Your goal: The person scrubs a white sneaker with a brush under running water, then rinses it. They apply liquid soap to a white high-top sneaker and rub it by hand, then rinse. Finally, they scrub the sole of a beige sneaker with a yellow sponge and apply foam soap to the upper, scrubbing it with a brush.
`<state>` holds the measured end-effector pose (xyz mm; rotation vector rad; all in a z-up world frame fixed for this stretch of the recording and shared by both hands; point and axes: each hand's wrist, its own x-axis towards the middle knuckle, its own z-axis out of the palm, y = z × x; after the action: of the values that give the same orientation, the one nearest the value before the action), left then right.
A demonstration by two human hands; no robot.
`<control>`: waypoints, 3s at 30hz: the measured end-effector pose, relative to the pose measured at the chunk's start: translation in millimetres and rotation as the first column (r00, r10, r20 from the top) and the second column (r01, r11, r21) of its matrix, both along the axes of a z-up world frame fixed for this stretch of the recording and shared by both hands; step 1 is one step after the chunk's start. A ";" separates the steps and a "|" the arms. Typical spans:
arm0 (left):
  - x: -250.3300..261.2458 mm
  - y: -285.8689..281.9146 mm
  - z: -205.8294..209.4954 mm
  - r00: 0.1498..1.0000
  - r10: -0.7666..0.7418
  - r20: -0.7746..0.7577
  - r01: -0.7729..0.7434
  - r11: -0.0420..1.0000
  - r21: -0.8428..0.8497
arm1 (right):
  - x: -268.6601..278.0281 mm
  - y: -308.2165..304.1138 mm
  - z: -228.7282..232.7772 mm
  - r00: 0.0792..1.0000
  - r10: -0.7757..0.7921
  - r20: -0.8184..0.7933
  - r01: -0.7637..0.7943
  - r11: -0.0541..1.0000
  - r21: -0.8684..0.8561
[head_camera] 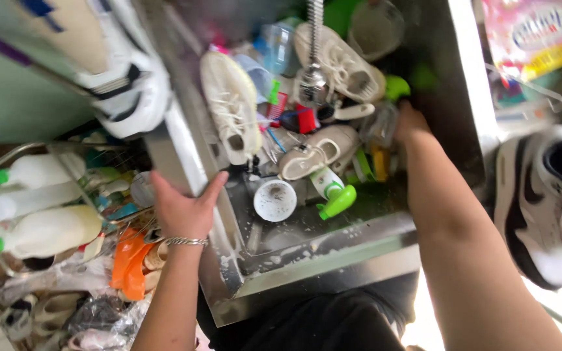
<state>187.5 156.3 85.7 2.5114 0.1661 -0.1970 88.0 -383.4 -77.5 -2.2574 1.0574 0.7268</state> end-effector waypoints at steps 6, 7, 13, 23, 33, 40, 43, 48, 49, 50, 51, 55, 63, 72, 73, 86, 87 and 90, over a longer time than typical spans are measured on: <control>6.6 1.8 1.7 0.995 0.075 -0.068 -0.080 0.994 -0.071 | -23.4 -75.4 -145.3 0.945 0.320 -0.066 -0.324 0.945 -0.049; 11.5 -2.4 10.4 0.973 0.083 -0.214 -0.073 0.996 0.053 | -19.5 -79.8 -154.4 0.942 0.281 -0.181 -0.299 0.951 -0.081; 15.5 2.8 -9.3 0.966 0.066 -0.252 -0.066 0.998 0.007 | -17.1 -76.2 -132.6 0.985 0.047 -0.164 -0.070 0.988 -0.137; 16.4 4.4 -33.5 0.977 0.011 -0.211 -0.023 0.998 -0.058 | -52.0 30.6 43.1 0.355 -0.160 0.921 0.150 0.982 0.113; 11.5 7.2 -17.2 0.977 -0.002 -0.214 -0.024 0.993 -0.118 | -37.1 214.7 162.4 0.170 -0.852 0.495 -0.258 0.447 0.857; 10.5 9.9 -27.8 0.985 -0.002 -0.173 -0.023 0.990 -0.141 | -24.4 255.5 183.9 0.238 -0.792 0.563 -0.454 0.421 0.785; 10.5 12.5 -38.4 0.992 -0.012 -0.123 -0.006 0.990 -0.144 | -19.3 263.0 182.8 0.282 -0.791 0.543 -0.478 0.374 0.795; 13.7 8.3 -51.4 0.991 -0.003 -0.133 -0.015 0.991 -0.132 | 6.9 278.3 168.2 0.360 -0.768 0.529 -0.552 0.282 0.785; 13.5 8.1 -47.2 0.990 -0.010 -0.138 -0.013 0.987 -0.160 | 16.6 283.2 169.3 0.355 -0.737 0.575 -0.563 0.323 0.761; 12.2 7.2 -44.7 0.990 -0.019 -0.143 -0.008 0.982 -0.187 | 24.5 287.8 168.8 0.348 -0.704 0.619 -0.573 0.363 0.735; 13.3 6.9 -42.9 0.989 -0.010 -0.147 -0.018 0.982 -0.186 | 36.8 287.2 166.1 0.357 -0.701 0.617 -0.574 0.357 0.737; 14.5 5.7 -31.3 0.979 -0.018 -0.204 -0.023 0.980 -0.198 | 84.9 277.5 148.5 0.386 -0.487 0.784 -0.625 0.487 0.610; 12.2 4.6 -24.6 0.967 -0.027 -0.253 -0.034 0.972 -0.233 | 191.4 274.7 182.9 0.381 -0.243 0.892 -0.624 0.644 0.442; 10.6 0.6 -24.3 0.984 -0.016 -0.178 -0.028 0.969 -0.244 | 246.6 282.9 242.3 0.365 0.359 0.859 -0.686 0.727 -0.012; 12.4 1.1 -18.3 0.973 -0.032 -0.229 -0.021 0.975 -0.223 | 250.4 281.4 247.1 0.344 0.422 0.838 -0.726 0.686 -0.047; 14.0 0.9 -17.2 0.972 -0.046 -0.230 0.000 0.981 -0.195 | 267.9 278.2 255.5 0.312 0.574 0.757 -0.806 0.582 -0.109; 14.3 1.0 -16.6 0.972 -0.044 -0.230 -0.002 0.981 -0.195 | 269.0 276.6 252.5 0.311 0.573 0.758 -0.807 0.581 -0.109; 14.8 0.9 -14.5 0.970 -0.051 -0.236 0.006 0.982 -0.188 | 270.7 274.1 248.8 0.221 0.584 0.781 -0.830 0.533 -0.163</control>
<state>202.2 157.2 71.3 2.2986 0.1995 -0.5064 358.7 -109.3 171.3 -2.3032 -0.6086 0.0920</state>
